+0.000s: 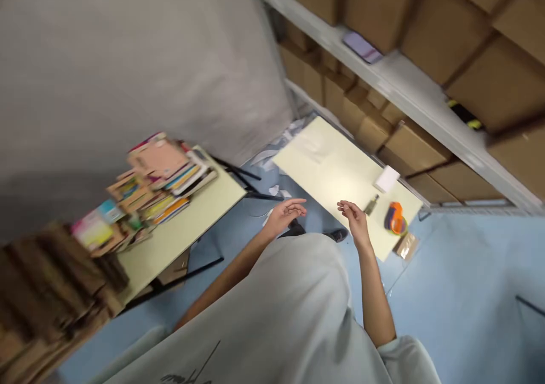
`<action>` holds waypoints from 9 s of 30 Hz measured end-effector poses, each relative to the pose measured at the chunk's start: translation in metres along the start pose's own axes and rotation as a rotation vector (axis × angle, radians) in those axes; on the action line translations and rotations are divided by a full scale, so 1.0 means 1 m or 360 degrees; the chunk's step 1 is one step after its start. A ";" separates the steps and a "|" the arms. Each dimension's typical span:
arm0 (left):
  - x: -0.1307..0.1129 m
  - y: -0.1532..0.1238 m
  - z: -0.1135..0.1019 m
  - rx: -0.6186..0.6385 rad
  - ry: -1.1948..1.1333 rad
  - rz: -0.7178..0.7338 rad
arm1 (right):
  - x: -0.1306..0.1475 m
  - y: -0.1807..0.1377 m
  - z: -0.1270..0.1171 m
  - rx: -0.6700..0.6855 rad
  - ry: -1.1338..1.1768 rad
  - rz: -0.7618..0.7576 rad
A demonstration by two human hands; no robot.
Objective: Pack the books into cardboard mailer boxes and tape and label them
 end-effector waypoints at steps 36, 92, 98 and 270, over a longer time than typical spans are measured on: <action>0.007 -0.105 -0.527 -0.1999 -0.0252 -0.0138 | 0.039 0.268 0.666 0.1205 -0.1258 -0.0260; -0.049 0.252 0.012 0.0673 0.0326 -0.0372 | 0.035 0.140 0.005 -0.0603 0.0553 0.0012; -0.068 0.257 0.006 0.0696 0.0308 -0.0339 | 0.040 0.133 0.005 -0.0661 0.0570 0.0045; 0.091 0.367 -0.148 0.0296 0.1311 -0.0172 | -0.108 0.325 0.118 -0.0797 -0.0027 0.0775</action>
Point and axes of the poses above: each hand's wrist, its own y-axis towards the middle knuckle, its own z-axis out of the palm, x = y × z, the point moved 8 cm from there along y, towards the middle knuckle, and after that the axes turned 6 degrees about x, right-handed, at the moved point
